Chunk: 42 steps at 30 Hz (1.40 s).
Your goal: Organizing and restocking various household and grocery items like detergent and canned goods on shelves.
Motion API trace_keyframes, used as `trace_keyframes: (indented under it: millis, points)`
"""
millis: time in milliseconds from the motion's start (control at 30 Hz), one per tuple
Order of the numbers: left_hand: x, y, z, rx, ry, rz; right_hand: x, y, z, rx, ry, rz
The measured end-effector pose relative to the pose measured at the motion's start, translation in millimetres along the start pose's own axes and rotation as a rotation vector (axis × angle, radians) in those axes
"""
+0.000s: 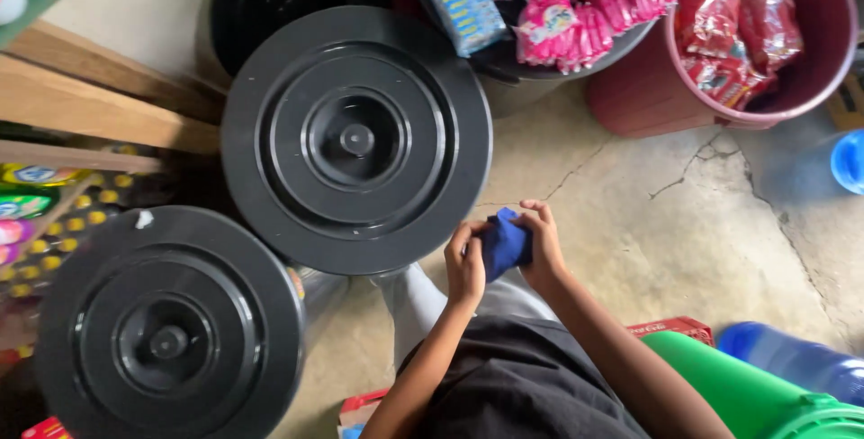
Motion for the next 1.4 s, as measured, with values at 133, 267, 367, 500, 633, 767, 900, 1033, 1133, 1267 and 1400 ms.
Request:
trace_keyframes:
  millis: [133, 267, 367, 500, 633, 767, 900, 1033, 1133, 1267, 1400]
  points:
    - [-38, 30, 30, 0.543, -0.108, 0.405, 18, -10, -60, -0.066, 0.063, -0.135]
    - [-57, 45, 61, 0.743, -0.305, 0.474, 20, -20, -59, -0.242, 0.025, -0.214]
    - [-47, 2, 71, 0.612, -0.412, 0.102, 13, -35, -48, -0.346, -0.006, -0.200]
    - [-16, -48, 69, 0.373, -0.341, -0.266, 37, -28, -33, -0.273, -0.092, -0.051]
    - [37, -123, 14, 0.264, -0.041, -0.679, 46, -58, -2, -0.661, -0.210, -0.452]
    - [158, -139, -120, 0.368, 0.666, -0.387, 91, -69, 1, -0.754, -0.155, -0.509]
    - [249, -161, -189, 0.895, 0.717, -0.012, 142, -64, -12, -0.833, -0.084, -0.417]
    - [283, -176, -182, 0.928, 0.692, -0.006, 181, -58, -4, -0.938, -0.105, -0.323]
    - [292, -184, -169, 0.889, 0.705, -0.055, 205, -68, 37, -0.971, -0.099, -0.311]
    - [274, -155, -154, 1.365, 0.584, 0.144, 206, -91, 109, -0.950, -0.184, -0.354]
    - [269, -104, -142, 1.538, 0.622, 0.290, 222, -134, 184, -0.915, -0.395, -0.573]
Point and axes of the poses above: each hand's wrist, its own x-axis towards the middle knuckle, its own z-axis out of the palm, y = z × x, the point moved 10 cm from there along x, towards the middle knuckle, and after that the axes turned 14 degrees about y, right-handed, at the moved point
